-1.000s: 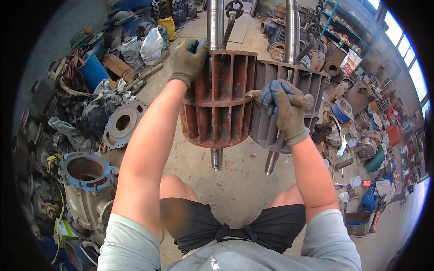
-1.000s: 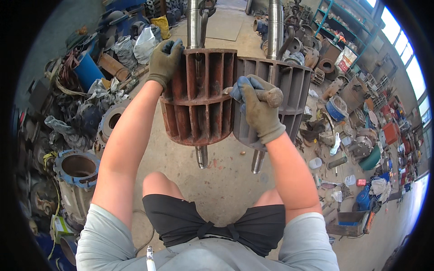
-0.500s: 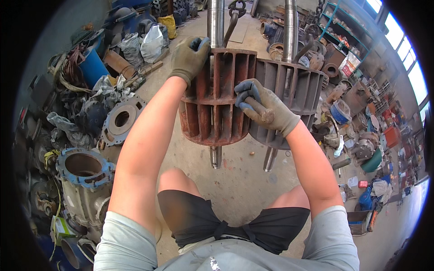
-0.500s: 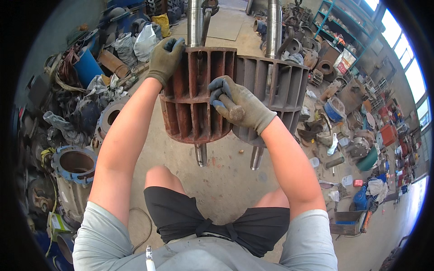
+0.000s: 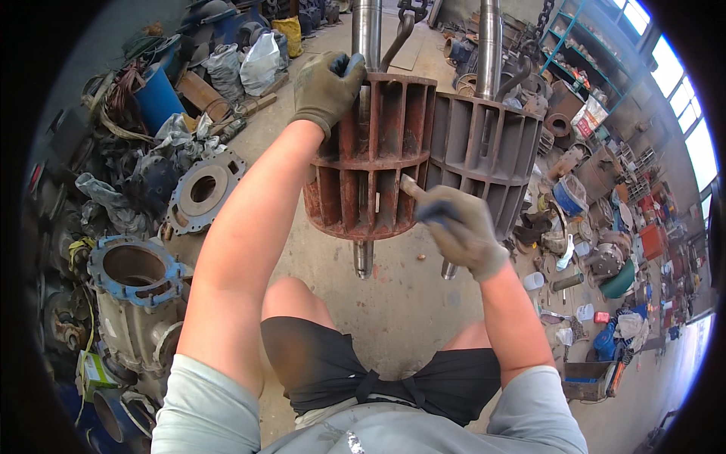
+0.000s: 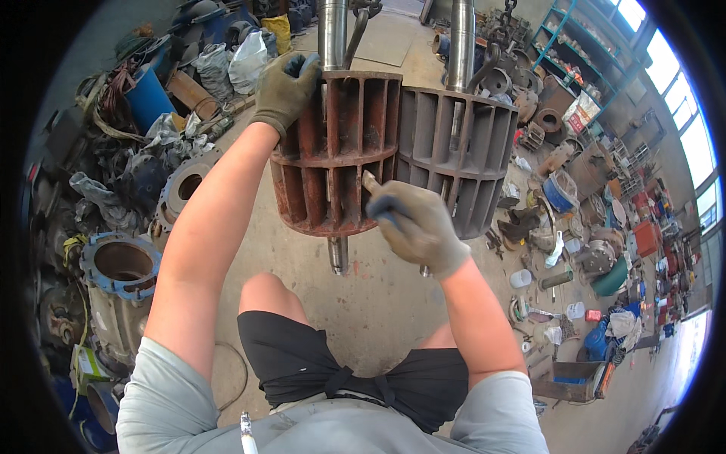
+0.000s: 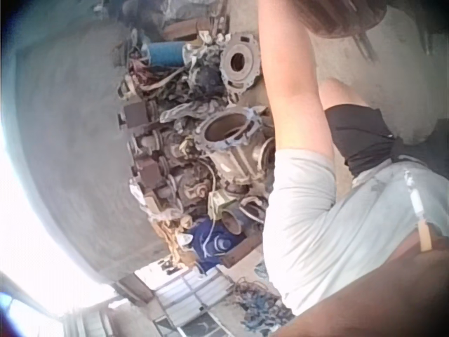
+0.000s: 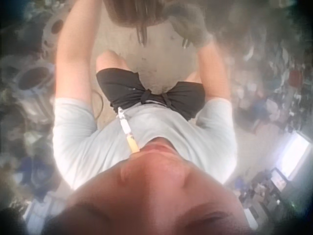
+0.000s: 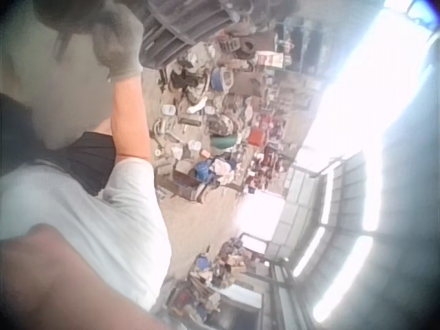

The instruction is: The person uses a handheld remote to operate a chain hoist, lifting two large cylindrical metal parts. They then use a wire brush to scrub the surfaces of the parts while they hang from the hoist, rotating them to access different areas.

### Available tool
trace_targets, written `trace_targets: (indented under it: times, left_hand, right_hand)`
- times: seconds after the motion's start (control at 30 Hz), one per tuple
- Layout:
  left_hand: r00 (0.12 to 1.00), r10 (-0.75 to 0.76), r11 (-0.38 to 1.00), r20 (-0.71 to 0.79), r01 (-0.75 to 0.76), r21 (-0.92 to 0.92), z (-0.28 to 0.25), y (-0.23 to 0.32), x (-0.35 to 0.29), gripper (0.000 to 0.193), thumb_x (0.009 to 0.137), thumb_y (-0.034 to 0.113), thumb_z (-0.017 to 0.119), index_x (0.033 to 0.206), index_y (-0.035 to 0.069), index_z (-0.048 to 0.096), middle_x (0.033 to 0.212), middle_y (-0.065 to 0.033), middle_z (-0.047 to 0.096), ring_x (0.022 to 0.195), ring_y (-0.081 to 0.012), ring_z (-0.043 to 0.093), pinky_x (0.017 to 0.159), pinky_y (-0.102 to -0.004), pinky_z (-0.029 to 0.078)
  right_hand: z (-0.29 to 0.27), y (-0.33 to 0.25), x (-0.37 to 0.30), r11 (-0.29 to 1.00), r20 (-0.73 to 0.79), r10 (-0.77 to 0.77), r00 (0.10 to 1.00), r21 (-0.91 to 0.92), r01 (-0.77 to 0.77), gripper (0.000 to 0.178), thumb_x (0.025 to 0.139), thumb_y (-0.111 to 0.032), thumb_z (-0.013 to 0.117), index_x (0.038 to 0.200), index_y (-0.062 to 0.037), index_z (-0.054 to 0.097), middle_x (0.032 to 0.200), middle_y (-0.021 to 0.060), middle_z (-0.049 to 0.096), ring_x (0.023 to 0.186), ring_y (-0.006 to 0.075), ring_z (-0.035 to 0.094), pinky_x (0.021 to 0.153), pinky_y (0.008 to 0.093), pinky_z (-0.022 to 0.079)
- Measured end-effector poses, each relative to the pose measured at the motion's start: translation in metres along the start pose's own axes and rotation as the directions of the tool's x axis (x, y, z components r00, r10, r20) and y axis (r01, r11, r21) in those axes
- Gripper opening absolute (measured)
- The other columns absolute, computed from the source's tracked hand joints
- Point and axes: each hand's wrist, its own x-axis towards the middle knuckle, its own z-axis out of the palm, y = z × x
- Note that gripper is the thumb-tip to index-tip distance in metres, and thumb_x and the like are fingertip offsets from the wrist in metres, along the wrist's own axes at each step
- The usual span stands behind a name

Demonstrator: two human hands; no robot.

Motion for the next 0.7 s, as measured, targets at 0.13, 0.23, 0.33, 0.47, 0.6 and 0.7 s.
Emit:
trace_targets:
  times: [0.13, 0.23, 0.33, 0.47, 0.6, 0.7]
  left_hand:
    - [0.997, -0.075, 0.997, 0.030, 0.075, -0.023, -0.005, 0.002, 0.000, 0.046, 0.098, 0.049, 0.077, 0.110, 0.005, 0.084, 0.109, -0.0227, 0.080, 0.109, -0.0422, 0.075, 0.100, -0.0516, 0.058]
    - [0.998, -0.062, 0.998, 0.024, 0.062, -0.001, -0.007, 0.003, 0.001, 0.046, 0.098, 0.049, 0.078, 0.111, 0.005, 0.084, 0.109, -0.0232, 0.081, 0.109, -0.0417, 0.076, 0.100, -0.0516, 0.059]
    - [0.999, -0.050, 0.999, -0.011, 0.050, 0.005, -0.005, 0.002, 0.001, 0.045, 0.098, 0.049, 0.077, 0.110, 0.007, 0.084, 0.109, -0.0224, 0.081, 0.107, -0.0416, 0.075, 0.099, -0.0515, 0.059]
    - [1.000, 0.004, 0.998, -0.007, -0.004, 0.063, -0.003, -0.003, 0.001, 0.046, 0.100, 0.052, 0.074, 0.108, 0.008, 0.084, 0.106, -0.0209, 0.080, 0.105, -0.0426, 0.075, 0.095, -0.0513, 0.059]
    - [0.987, 0.101, 0.978, -0.125, -0.076, 0.192, 0.005, -0.003, 0.000, 0.043, 0.101, 0.050, 0.076, 0.105, 0.007, 0.082, 0.105, -0.0206, 0.080, 0.100, -0.0409, 0.075, 0.091, -0.0496, 0.059]
    - [0.995, 0.042, 0.988, -0.088, -0.029, 0.150, 0.006, -0.001, 0.001, 0.045, 0.103, 0.052, 0.072, 0.107, 0.008, 0.081, 0.105, -0.0193, 0.080, 0.100, -0.0421, 0.075, 0.090, -0.0512, 0.059]
  right_hand:
    - [0.011, 0.030, -0.007, 0.982, 0.162, 0.101, 0.982, -0.172, -0.072, 0.018, 0.087, -0.005, 0.071, 0.103, -0.0052, 0.064, 0.095, 0.0189, 0.066, 0.094, 0.0464, 0.069, 0.084, 0.0523, 0.058]
    - [0.004, 0.044, -0.015, 0.975, 0.234, 0.091, 0.968, -0.218, -0.039, 0.018, 0.087, -0.007, 0.072, 0.104, -0.0057, 0.067, 0.100, 0.0179, 0.069, 0.097, 0.0458, 0.070, 0.086, 0.0520, 0.059]
    - [-0.002, 0.050, -0.014, 0.990, 0.216, 0.006, 0.976, -0.136, 0.024, 0.019, 0.088, -0.005, 0.071, 0.107, -0.0049, 0.070, 0.104, 0.0176, 0.073, 0.100, 0.0455, 0.072, 0.091, 0.0499, 0.060]
    - [-0.007, 0.036, -0.016, 0.981, 0.237, 0.195, 0.952, -0.048, -0.189, 0.017, 0.087, -0.001, 0.071, 0.104, -0.0039, 0.070, 0.104, 0.0184, 0.074, 0.101, 0.0446, 0.074, 0.101, 0.0486, 0.062]
    - [-0.007, 0.002, -0.025, 0.996, 0.183, 0.027, 0.983, -0.083, -0.012, 0.017, 0.083, -0.006, 0.074, 0.100, -0.0065, 0.073, 0.105, 0.0136, 0.076, 0.099, 0.0393, 0.076, 0.093, 0.0481, 0.062]
    - [0.015, -0.004, -0.008, 0.934, 0.245, -0.130, 0.961, -0.293, 0.202, 0.021, 0.078, -0.011, 0.077, 0.098, -0.0114, 0.072, 0.106, 0.0102, 0.074, 0.095, 0.0355, 0.075, 0.085, 0.0469, 0.062]
